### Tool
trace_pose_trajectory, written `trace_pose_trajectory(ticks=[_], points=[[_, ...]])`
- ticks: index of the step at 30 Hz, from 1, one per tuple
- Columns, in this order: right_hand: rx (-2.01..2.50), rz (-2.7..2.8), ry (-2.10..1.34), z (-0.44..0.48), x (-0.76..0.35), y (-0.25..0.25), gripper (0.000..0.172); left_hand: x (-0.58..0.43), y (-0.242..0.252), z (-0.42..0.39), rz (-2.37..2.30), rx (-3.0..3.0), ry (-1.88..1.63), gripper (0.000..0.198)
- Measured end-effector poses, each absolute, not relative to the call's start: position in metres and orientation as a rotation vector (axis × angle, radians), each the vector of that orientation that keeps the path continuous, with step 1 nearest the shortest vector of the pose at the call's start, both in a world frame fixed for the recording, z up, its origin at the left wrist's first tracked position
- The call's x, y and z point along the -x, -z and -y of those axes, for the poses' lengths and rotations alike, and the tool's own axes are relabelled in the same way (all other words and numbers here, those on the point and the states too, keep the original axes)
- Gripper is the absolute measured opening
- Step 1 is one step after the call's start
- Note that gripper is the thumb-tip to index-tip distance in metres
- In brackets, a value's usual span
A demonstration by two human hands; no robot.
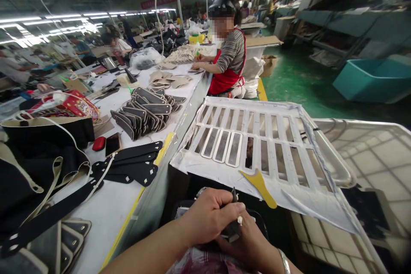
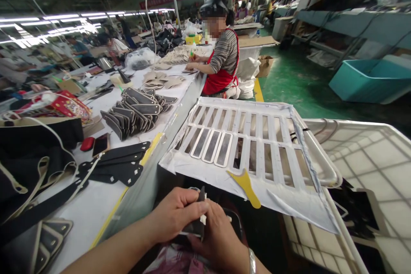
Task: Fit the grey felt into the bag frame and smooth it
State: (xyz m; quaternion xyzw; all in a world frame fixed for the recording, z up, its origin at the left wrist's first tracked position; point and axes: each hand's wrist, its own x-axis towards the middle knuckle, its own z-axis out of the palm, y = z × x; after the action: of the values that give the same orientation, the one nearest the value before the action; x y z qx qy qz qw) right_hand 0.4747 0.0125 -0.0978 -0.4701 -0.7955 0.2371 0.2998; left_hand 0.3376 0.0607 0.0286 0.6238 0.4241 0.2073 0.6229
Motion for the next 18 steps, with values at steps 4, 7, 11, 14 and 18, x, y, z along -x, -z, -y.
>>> trace_pose_trajectory(ticks=[4,7,11,14,18], points=[[1.345,2.105,-0.663,-0.007,-0.483,0.098,0.081,-0.313,-0.032,-0.069,-1.0,-1.333,-0.466,0.042],[1.416,2.142,-0.645,-0.006,-0.481,0.094,0.093,-0.273,-0.022,-0.068,-1.145,-1.332,-0.451,0.042],[1.365,2.26,-0.611,-0.01,-0.473,0.084,0.094,-0.223,0.016,-0.052,-1.406,-1.334,-0.362,0.045],[1.317,2.342,-0.629,-0.016,-0.471,0.079,0.094,-0.206,0.049,-0.035,-1.499,-1.247,-0.299,0.048],[1.249,2.453,-0.629,-0.023,-0.473,0.077,0.097,-0.202,0.078,-0.019,-1.558,-1.182,-0.336,0.053]])
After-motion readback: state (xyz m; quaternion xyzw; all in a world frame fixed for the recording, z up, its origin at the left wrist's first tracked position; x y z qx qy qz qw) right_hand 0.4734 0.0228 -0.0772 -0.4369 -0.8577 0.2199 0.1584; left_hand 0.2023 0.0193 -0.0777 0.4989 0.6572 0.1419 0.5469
